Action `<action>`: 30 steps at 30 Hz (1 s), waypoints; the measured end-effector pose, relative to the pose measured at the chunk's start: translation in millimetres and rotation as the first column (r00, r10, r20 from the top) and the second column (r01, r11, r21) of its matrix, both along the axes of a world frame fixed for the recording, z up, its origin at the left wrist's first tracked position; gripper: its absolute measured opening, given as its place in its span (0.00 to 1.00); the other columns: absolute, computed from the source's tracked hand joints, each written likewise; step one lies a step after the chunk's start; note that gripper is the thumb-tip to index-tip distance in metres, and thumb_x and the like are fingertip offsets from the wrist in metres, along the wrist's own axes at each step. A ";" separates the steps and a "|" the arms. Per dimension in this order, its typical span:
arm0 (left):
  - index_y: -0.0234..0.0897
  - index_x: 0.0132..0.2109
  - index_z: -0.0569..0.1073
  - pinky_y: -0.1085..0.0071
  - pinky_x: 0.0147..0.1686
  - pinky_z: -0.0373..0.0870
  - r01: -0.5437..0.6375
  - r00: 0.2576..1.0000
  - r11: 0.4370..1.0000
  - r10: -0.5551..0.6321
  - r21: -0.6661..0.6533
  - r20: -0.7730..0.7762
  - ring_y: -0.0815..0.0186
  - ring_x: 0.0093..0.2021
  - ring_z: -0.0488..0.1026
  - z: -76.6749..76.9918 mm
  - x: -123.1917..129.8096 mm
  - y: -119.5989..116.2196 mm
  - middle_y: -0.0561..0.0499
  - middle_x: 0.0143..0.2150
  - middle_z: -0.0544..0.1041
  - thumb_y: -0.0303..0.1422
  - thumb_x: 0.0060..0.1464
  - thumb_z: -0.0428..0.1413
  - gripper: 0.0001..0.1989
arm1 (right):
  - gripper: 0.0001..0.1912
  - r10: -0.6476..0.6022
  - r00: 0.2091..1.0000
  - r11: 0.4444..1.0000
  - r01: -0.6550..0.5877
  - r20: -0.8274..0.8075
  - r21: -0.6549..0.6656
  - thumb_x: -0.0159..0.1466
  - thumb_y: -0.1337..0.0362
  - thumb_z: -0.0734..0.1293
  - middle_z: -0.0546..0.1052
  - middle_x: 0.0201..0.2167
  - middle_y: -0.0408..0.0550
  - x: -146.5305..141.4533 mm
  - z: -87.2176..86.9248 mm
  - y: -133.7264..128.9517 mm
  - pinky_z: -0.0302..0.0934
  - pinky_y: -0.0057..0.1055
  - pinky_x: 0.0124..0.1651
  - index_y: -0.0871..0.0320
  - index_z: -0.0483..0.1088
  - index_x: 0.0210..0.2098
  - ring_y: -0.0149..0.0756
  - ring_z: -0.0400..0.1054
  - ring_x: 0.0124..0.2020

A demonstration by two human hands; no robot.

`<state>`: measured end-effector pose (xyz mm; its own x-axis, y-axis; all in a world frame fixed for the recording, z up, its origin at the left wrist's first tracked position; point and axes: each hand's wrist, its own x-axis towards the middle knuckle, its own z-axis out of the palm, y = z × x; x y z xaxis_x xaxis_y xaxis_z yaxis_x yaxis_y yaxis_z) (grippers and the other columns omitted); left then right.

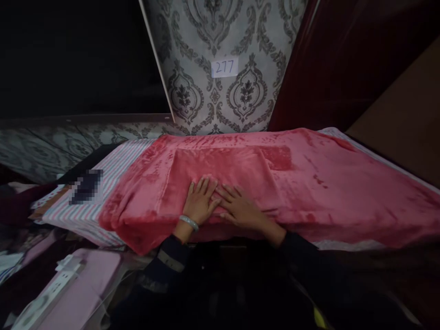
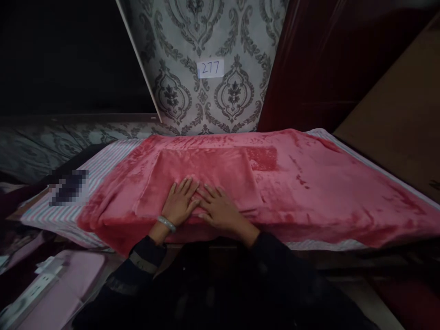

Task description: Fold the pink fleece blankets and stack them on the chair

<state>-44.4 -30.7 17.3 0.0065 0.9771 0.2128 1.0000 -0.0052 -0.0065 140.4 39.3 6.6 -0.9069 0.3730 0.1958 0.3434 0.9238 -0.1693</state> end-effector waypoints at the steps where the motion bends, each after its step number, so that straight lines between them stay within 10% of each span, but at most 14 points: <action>1: 0.41 0.71 0.61 0.44 0.70 0.50 -0.004 1.000 1.000 0.004 0.020 0.001 0.51 0.75 0.51 -3.2 0.9 -5.5 0.42 0.74 0.56 0.46 0.67 0.47 0.30 | 0.31 -0.005 1.000 1.000 0.004 -0.005 -0.011 0.71 0.51 0.62 0.53 0.74 0.52 8.3 -2.9 -10.4 0.40 0.56 0.72 0.52 0.58 0.71 0.49 0.41 0.75; 7: 0.37 0.69 0.65 0.45 0.68 0.57 0.033 0.996 0.991 -0.043 0.127 0.075 0.51 0.71 0.60 -4.7 11.6 -37.8 0.40 0.69 0.66 0.42 0.68 0.46 0.27 | 0.27 0.030 0.991 0.992 -0.046 -0.130 -0.119 0.73 0.51 0.59 0.64 0.70 0.51 57.0 12.6 -29.4 0.48 0.48 0.71 0.51 0.63 0.68 0.42 0.51 0.72; 12: 0.38 0.71 0.61 0.43 0.71 0.50 0.162 0.979 0.972 -0.180 0.171 0.096 0.53 0.73 0.55 27.8 40.5 -6.5 0.42 0.72 0.61 0.38 0.69 0.44 0.26 | 0.27 -0.256 0.928 0.962 0.272 -0.271 0.022 0.75 0.52 0.55 0.62 0.70 0.55 70.6 35.1 23.6 0.43 0.57 0.72 0.54 0.62 0.69 0.48 0.47 0.74; 16: 0.43 0.71 0.60 0.34 0.68 0.49 0.173 0.984 0.985 -0.172 -0.001 0.038 0.46 0.74 0.50 21.9 61.2 19.3 0.44 0.74 0.56 0.41 0.67 0.49 0.29 | 0.29 -0.306 0.939 0.942 0.323 -0.154 0.095 0.73 0.49 0.58 0.59 0.72 0.54 69.0 4.2 32.8 0.44 0.59 0.70 0.52 0.61 0.69 0.53 0.44 0.74; 22: 0.44 0.70 0.63 0.37 0.68 0.53 0.175 0.984 0.984 -0.174 -0.035 0.022 0.46 0.74 0.51 -1.9 54.1 -2.0 0.42 0.74 0.57 0.40 0.66 0.50 0.28 | 0.31 -0.319 0.920 0.931 0.349 -0.226 0.105 0.73 0.51 0.60 0.55 0.74 0.51 80.4 -42.3 0.3 0.46 0.56 0.71 0.49 0.54 0.72 0.49 0.43 0.75; 26: 0.44 0.68 0.66 0.49 0.68 0.59 0.364 0.922 0.925 -0.343 -0.107 0.180 0.54 0.71 0.60 25.2 43.9 16.5 0.45 0.69 0.67 0.44 0.69 0.45 0.25 | 0.31 -0.325 0.909 0.930 0.357 -0.260 0.086 0.72 0.53 0.61 0.55 0.73 0.50 83.2 -44.4 -5.4 0.46 0.56 0.71 0.50 0.55 0.72 0.49 0.43 0.74; 30: 0.40 0.71 0.60 0.63 0.70 0.54 0.559 0.818 0.794 -0.483 -0.239 0.311 0.65 0.72 0.57 61.8 57.3 91.9 0.46 0.73 0.61 0.46 0.70 0.41 0.29 | 0.33 -0.334 0.897 0.924 0.373 -0.289 0.090 0.71 0.54 0.63 0.56 0.73 0.51 80.2 -45.0 -4.4 0.47 0.58 0.70 0.50 0.54 0.72 0.51 0.44 0.74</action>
<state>12.9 61.2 79.1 0.5240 0.8510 -0.0357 0.8163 -0.4898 0.3062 220.5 35.0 -38.5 -0.6283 0.6108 0.4818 0.6125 0.7703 -0.1777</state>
